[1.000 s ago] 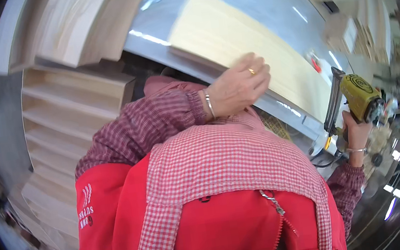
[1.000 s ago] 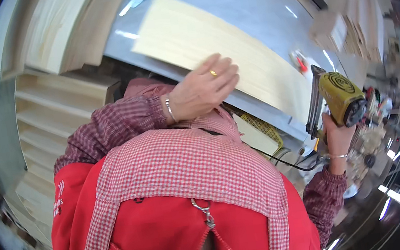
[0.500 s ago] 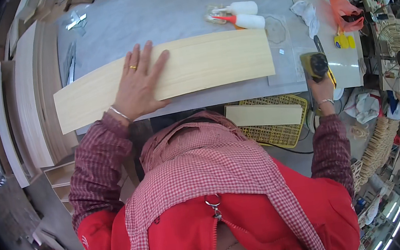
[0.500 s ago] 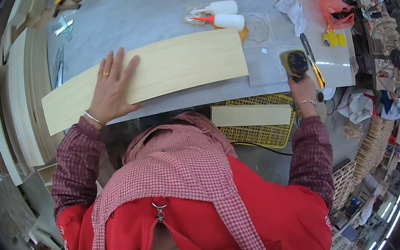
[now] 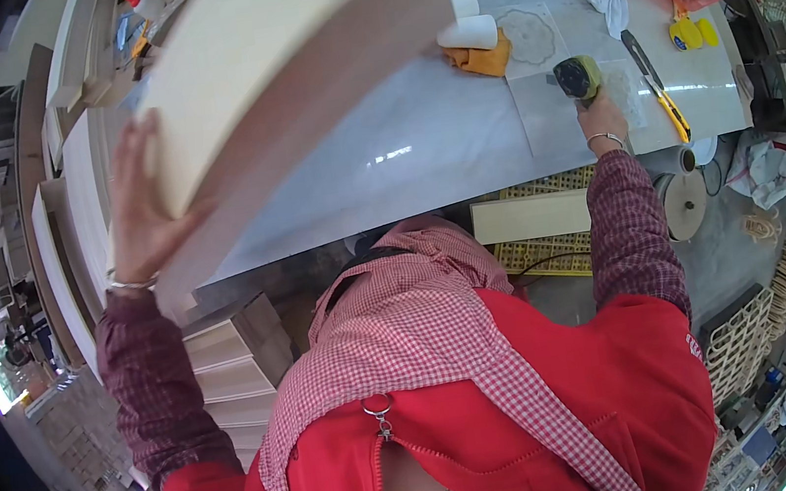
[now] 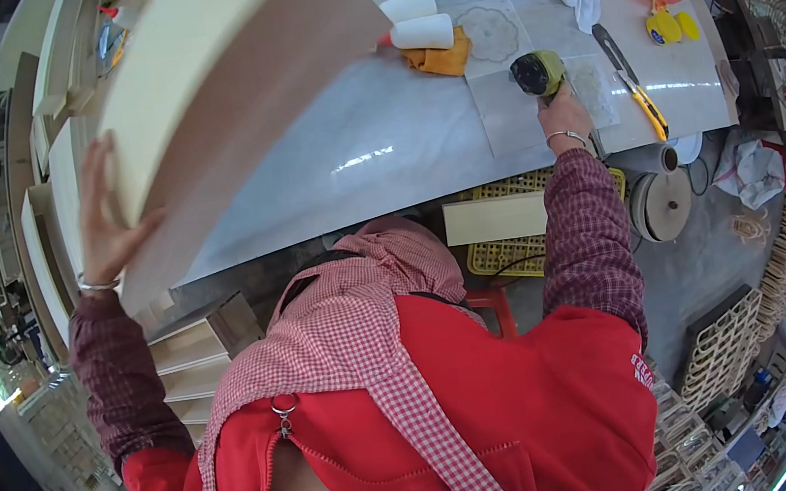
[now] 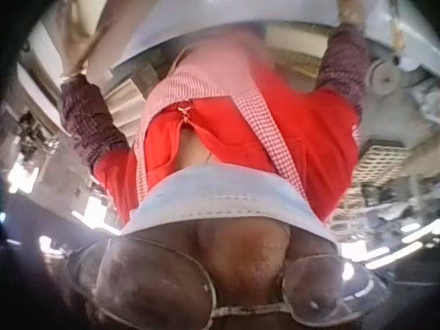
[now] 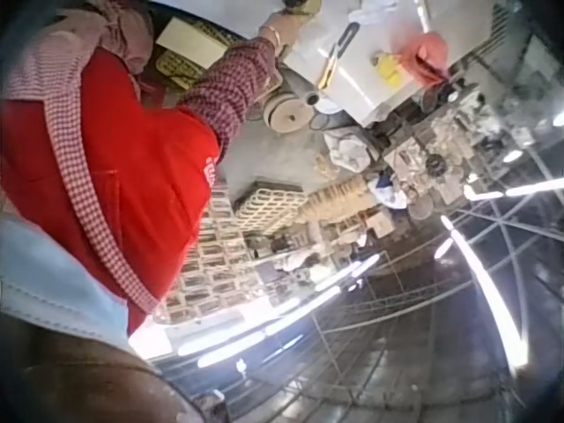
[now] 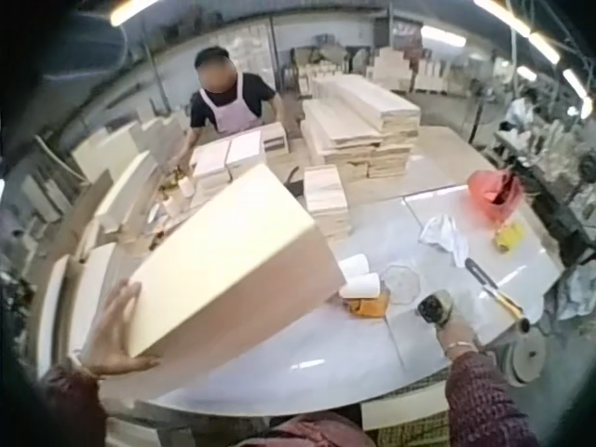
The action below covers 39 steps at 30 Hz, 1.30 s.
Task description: Assembling wooden drawers by applying glue and using a pneumatic nail gun to join wood panels.
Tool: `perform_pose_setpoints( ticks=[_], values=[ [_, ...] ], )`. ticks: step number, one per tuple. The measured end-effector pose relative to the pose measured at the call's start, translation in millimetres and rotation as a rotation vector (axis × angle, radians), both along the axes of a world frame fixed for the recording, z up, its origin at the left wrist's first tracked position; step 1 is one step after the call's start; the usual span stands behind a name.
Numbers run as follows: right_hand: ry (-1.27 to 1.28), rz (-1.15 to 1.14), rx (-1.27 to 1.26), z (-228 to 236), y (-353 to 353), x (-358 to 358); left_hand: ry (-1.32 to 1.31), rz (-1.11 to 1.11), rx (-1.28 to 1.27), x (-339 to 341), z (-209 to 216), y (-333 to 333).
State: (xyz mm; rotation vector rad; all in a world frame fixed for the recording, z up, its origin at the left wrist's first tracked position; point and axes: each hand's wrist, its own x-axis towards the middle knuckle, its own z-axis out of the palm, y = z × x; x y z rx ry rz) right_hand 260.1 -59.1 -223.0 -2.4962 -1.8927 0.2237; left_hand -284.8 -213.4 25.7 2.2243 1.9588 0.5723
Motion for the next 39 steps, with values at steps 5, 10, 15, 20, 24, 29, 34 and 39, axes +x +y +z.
perform_pose_setpoints(
  ticks=[5, 10, 15, 20, 24, 29, 34, 39],
  values=[
    [0.280, -0.016, 0.004, -4.5, 14.6, -16.4, -0.341, 0.233, 0.094, -8.6, 76.5, -9.0],
    [0.433, 0.171, 0.172, -17.9, 3.8, 3.2, -0.723, 0.308, 0.327, -25.2, 109.7, -37.4],
    [0.059, 0.285, 0.409, -6.8, 19.2, -5.6, -0.974, 0.365, 0.587, -49.3, 125.3, -75.8],
    [0.871, 0.494, -0.077, 111.7, -3.3, -180.7, -1.354, 0.207, 0.836, -122.6, 101.0, -142.1],
    [1.236, 0.880, -0.283, 158.5, -47.3, -294.6, -1.347, 0.705, 1.146, -66.2, 80.1, -150.9],
    [1.293, 1.176, -0.732, 208.8, -86.9, -369.7, -1.610, 0.653, 1.257, -73.1, 32.9, -217.3],
    [1.009, 1.474, -0.724, 218.8, -146.9, -384.8, -1.433, 0.590, 1.490, -71.4, -15.8, -292.0],
    [0.946, 1.611, -0.696, 213.8, -235.6, -449.8, -1.599, 0.413, 1.482, -102.9, -56.6, -399.8]
  ],
)
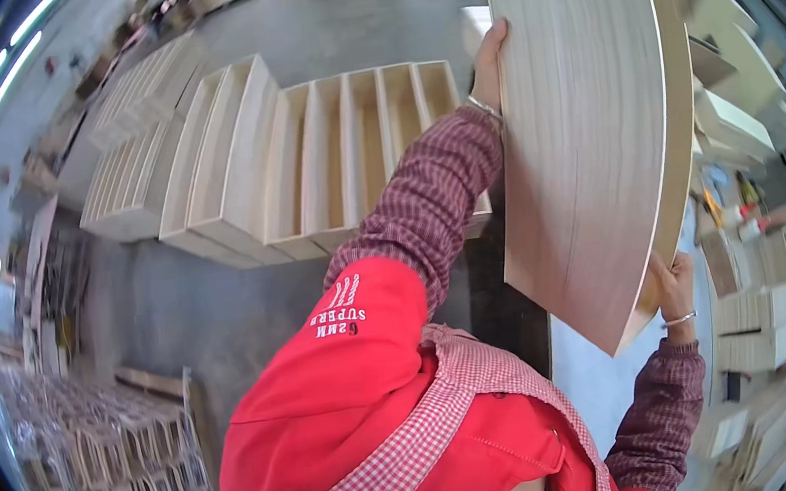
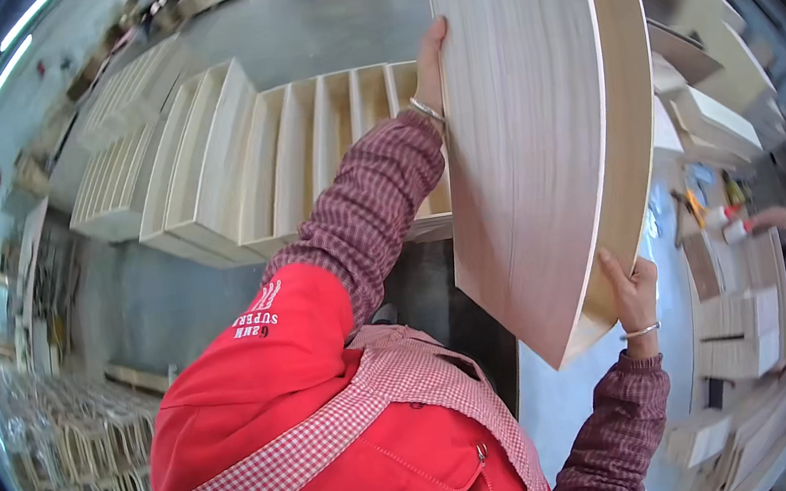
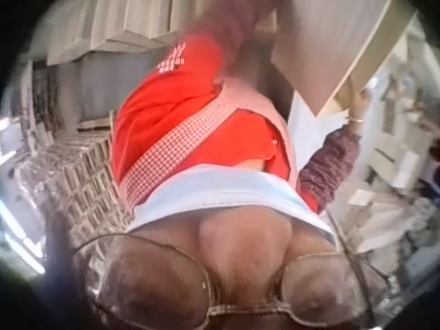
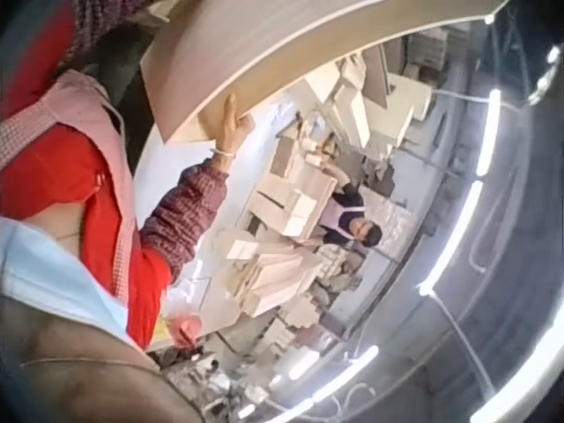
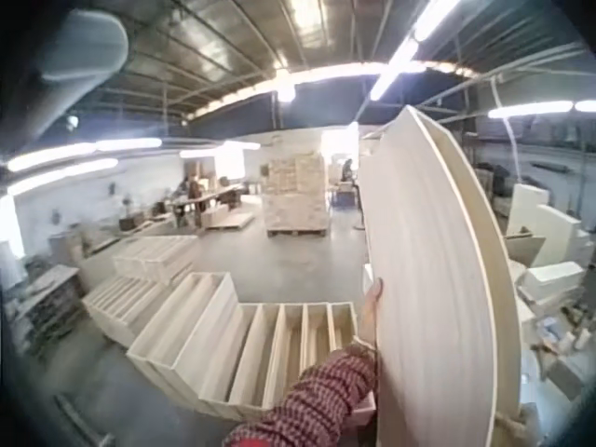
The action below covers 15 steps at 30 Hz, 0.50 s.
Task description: Assembling wooden drawers by applying glue and using a pneumatic nail gun to join wood panels.
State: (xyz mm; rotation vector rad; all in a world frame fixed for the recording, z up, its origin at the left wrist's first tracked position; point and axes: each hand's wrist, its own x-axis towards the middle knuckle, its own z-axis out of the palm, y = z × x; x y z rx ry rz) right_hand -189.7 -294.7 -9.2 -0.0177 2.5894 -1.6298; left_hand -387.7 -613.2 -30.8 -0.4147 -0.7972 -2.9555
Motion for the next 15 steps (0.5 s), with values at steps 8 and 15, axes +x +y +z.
perform_pose_setpoints(
  ticks=[8, 15],
  values=[
    [-0.095, 0.154, -0.109, -36.4, -212.7, -93.3, -0.417, 0.424, -0.567, 53.1, -61.1, -221.9],
    [-0.152, 0.320, 0.079, -119.5, -396.1, -147.6, -0.587, 0.438, -0.713, 134.2, -85.7, -309.2]
  ],
)
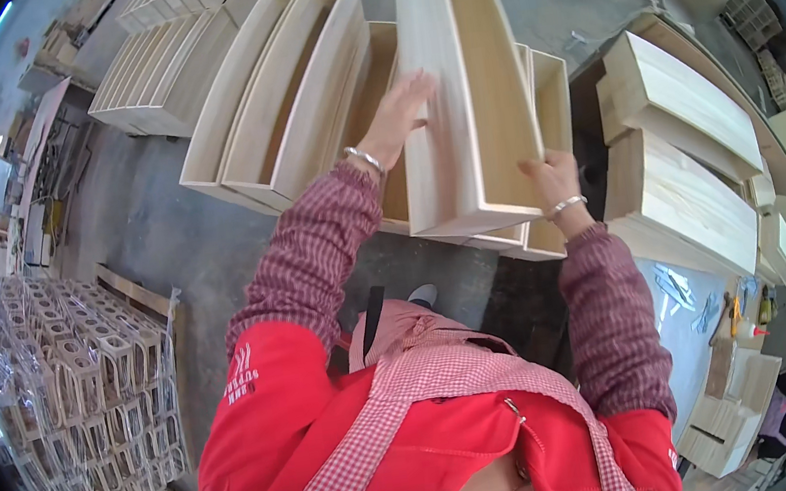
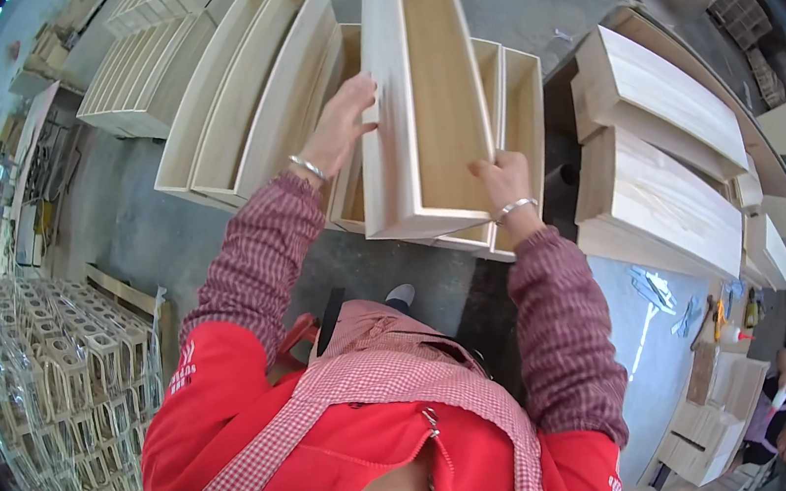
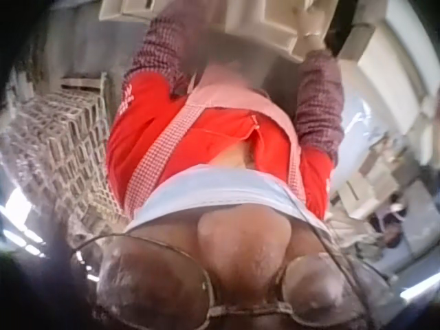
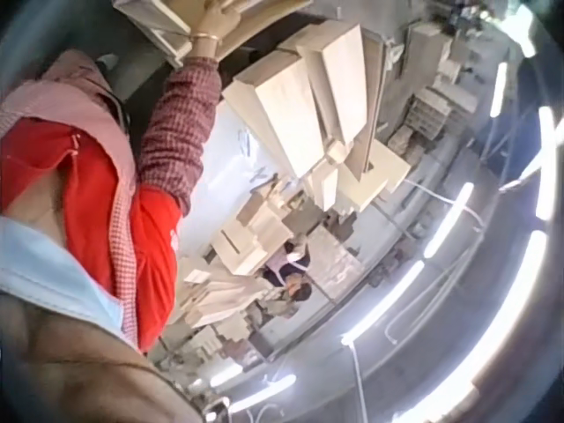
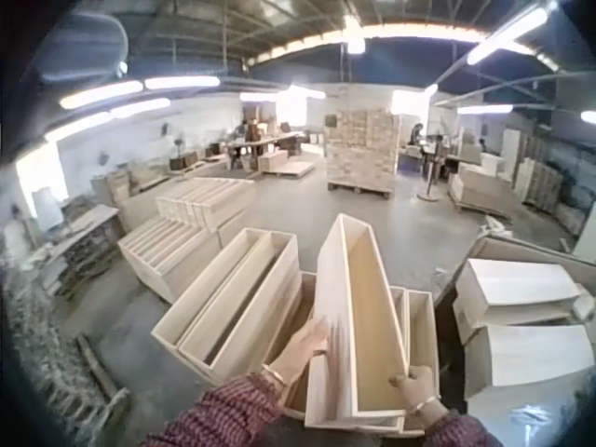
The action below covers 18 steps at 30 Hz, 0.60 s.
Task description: Assembling wooden drawers by applying glue and using a pneumatic nail gun to join wood panels.
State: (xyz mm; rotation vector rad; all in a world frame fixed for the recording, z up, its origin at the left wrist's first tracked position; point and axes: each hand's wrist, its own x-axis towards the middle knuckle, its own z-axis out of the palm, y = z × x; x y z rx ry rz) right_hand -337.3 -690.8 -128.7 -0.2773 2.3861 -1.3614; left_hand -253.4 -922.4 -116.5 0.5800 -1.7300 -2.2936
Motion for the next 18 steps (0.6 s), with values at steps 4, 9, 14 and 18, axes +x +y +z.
perform_pose_setpoints(
  ticks=[4, 9, 14, 18],
  values=[
    [0.067, 0.069, 0.113, -69.2, -78.2, 6.9, -0.103, 0.001, -0.506, 28.8, -42.6, -22.7],
    [0.115, 0.121, 0.297, -112.5, -112.6, 80.6, -0.210, -0.003, -0.483, 101.5, -88.0, -34.9],
    [-0.091, 0.228, 0.024, -96.6, -118.8, 88.7, -0.219, 0.248, -1.424, 117.6, -94.9, -14.1],
    [-0.352, 0.262, -0.096, -76.7, -77.8, 89.9, -0.146, 0.245, -1.565, 88.7, -69.8, 6.3]
  ],
)
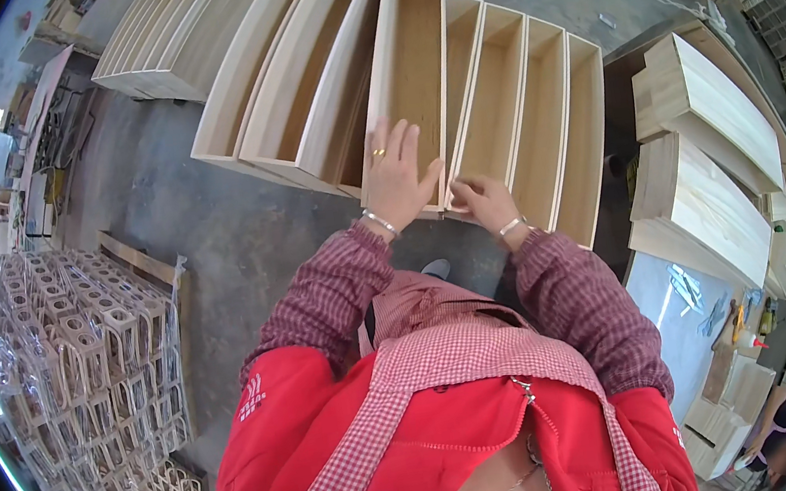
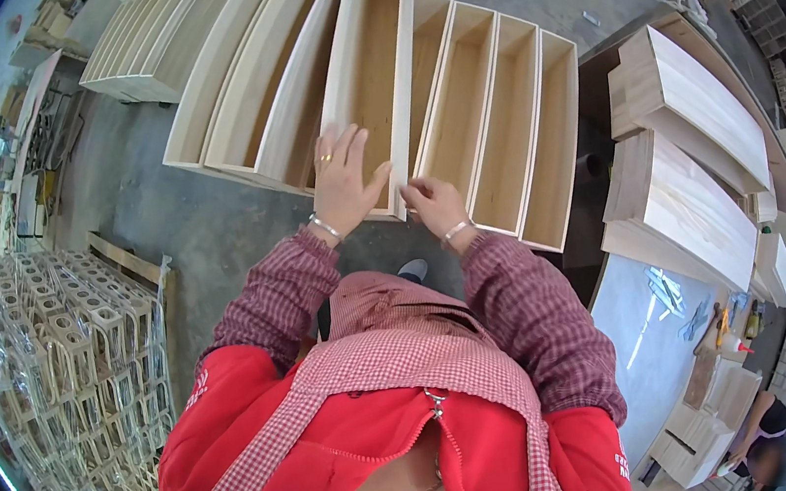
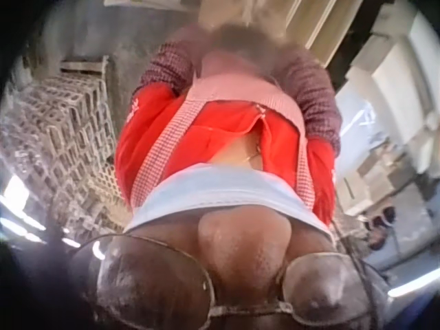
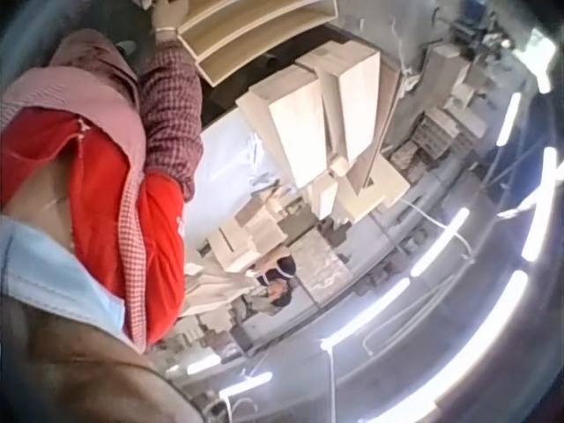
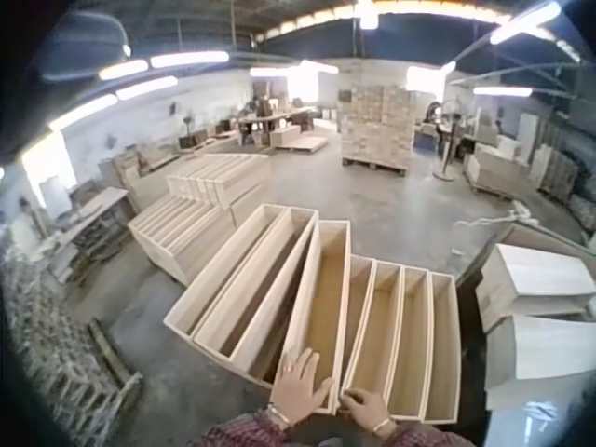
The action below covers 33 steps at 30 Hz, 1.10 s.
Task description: Assembling wooden drawers by applying glue and using a pneumatic nail gun to join wood panels.
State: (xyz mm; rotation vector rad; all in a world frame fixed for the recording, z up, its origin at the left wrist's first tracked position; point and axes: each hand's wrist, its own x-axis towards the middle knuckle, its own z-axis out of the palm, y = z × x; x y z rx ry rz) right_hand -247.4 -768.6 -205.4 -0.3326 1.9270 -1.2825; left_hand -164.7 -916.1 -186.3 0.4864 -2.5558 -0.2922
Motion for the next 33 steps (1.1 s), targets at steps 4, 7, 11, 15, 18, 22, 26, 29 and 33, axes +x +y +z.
perform_pose_setpoints(
  ticks=[4, 7, 11, 15, 18, 22, 26, 29, 33],
  values=[
    [-0.001, 0.001, 0.117, -14.8, 101.5, 10.8, -0.321, 0.066, 0.398, -47.8, 4.7, -3.5],
    [-0.151, -0.320, 0.098, -20.6, 188.4, 33.2, -0.661, 0.177, 0.742, -78.1, -4.3, -10.8],
    [-0.209, -0.648, 0.296, -21.4, 298.0, 75.4, -0.661, 0.244, 0.527, -106.2, -7.8, -12.7],
    [-0.221, -0.776, 0.447, -12.0, 362.6, 131.1, -0.491, 0.246, 0.435, -96.6, -13.3, -40.2],
    [-0.230, -0.809, 0.508, -17.2, 375.3, 140.5, -0.477, 0.241, 0.370, -96.6, 6.9, -54.9],
    [-0.223, -0.791, 0.527, -25.4, 376.5, 151.0, -0.450, 0.173, 0.278, -90.4, 3.5, -74.4],
    [-0.199, -0.760, 0.555, -34.5, 375.4, 155.3, -0.457, 0.218, 0.203, -94.6, -6.6, -87.1],
    [-0.177, -0.733, 0.580, -44.3, 375.8, 156.6, -0.454, 0.226, 0.173, -102.3, -20.2, -97.9],
    [-0.150, -0.697, 0.617, -56.3, 377.1, 159.3, -0.459, 0.238, 0.148, -103.4, -28.7, -101.9]
  ],
)
